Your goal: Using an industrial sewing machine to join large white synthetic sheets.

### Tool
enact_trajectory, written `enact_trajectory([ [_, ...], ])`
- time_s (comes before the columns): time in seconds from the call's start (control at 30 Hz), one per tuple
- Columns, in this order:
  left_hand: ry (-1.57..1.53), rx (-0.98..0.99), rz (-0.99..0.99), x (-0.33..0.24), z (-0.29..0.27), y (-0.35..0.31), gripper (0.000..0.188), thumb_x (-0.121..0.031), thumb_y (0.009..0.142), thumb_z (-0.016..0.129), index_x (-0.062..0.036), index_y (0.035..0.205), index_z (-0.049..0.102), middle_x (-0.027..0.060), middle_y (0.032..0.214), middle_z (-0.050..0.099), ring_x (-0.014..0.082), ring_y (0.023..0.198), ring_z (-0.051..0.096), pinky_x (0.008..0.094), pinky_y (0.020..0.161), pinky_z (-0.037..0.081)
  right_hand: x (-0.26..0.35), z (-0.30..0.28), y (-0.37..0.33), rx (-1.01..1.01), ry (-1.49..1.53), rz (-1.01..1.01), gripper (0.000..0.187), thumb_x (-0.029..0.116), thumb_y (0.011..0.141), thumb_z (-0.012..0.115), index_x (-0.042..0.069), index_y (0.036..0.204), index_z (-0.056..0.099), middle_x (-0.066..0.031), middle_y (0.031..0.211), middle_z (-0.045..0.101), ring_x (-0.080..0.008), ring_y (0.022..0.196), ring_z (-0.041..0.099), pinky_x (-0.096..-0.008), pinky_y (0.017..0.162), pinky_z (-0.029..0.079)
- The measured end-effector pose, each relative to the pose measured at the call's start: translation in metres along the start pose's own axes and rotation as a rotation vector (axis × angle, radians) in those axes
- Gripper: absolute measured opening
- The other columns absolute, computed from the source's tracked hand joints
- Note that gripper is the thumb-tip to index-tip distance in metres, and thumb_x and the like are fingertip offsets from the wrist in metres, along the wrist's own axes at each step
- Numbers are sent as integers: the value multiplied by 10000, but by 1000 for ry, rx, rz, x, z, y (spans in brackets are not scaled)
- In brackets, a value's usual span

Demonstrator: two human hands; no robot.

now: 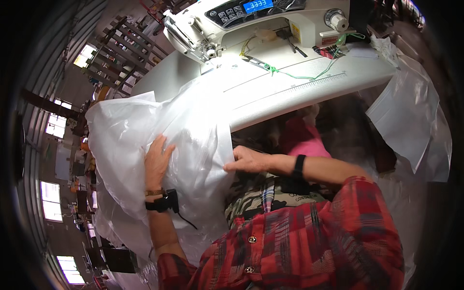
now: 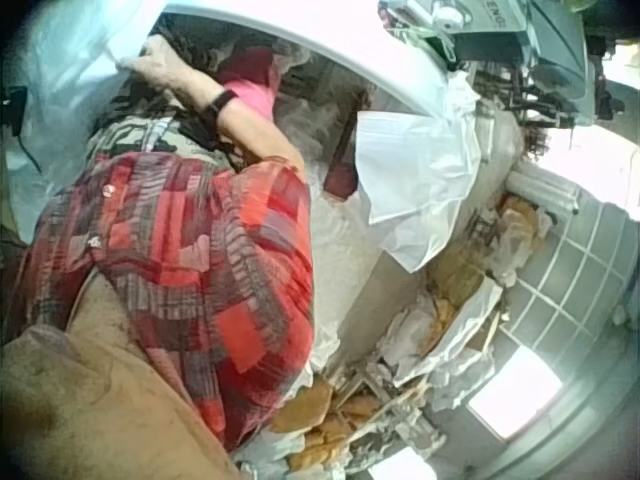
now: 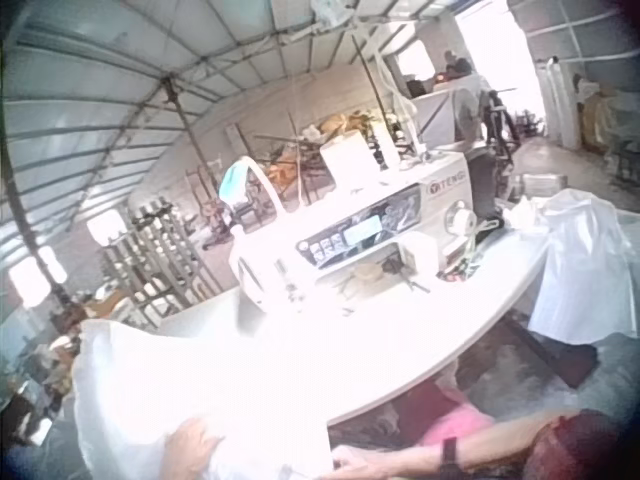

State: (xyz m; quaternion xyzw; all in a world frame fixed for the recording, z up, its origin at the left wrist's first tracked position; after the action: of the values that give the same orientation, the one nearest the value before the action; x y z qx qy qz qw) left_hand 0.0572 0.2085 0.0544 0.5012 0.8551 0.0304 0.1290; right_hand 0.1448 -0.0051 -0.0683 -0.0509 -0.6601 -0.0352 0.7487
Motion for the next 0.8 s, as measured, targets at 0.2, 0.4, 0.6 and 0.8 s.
enact_trajectory([
  [0.2, 178, 6, 96, -4, 5, -23, 613, -343, 854, 701, -107, 1387, 512, 107, 1468, 471, 262, 1370, 421, 578, 1176, 107, 32, 9, -56, -54, 332, 64, 279, 228, 952, 592, -11, 1070, 674, -33, 963, 677, -99, 879, 619, -270, 792, 499],
  [0.4, 230, 94, 75, -12, -4, -24, 506, -247, 871, 685, -88, 1336, 562, 143, 1383, 542, 293, 1289, 492, 530, 1141, 250, 25, 26, -49, -78, 207, 67, 303, 279, 974, 563, 20, 818, 593, 7, 678, 535, -65, 626, 478, -262, 555, 400],
  [0.6, -129, -97, 512, -209, -53, -65, 316, -118, 772, 765, -30, 1053, 651, 125, 1066, 648, 302, 993, 604, 411, 883, 437, 38, 24, -53, -213, 214, 53, 342, 287, 959, 524, 30, 739, 569, 6, 655, 499, -76, 605, 444, -270, 538, 379],
  [0.8, 167, -135, 419, -210, -12, -60, 260, -145, 741, 759, -68, 942, 613, 87, 920, 565, 260, 900, 551, 388, 816, 378, 38, 28, -50, -134, 34, 61, 225, 212, 899, 499, -2, 865, 560, -17, 673, 500, -96, 634, 466, -314, 554, 394],
])
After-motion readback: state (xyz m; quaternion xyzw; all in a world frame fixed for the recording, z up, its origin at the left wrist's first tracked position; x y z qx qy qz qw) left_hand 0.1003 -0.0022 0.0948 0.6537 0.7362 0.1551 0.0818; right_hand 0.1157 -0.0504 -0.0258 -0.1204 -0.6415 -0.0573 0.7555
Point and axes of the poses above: each hand's wrist, its own y-axis towards the middle knuckle, its own z-axis out of the palm, x = y × z, the point moved 10 cm from there along y, towards the middle knuckle
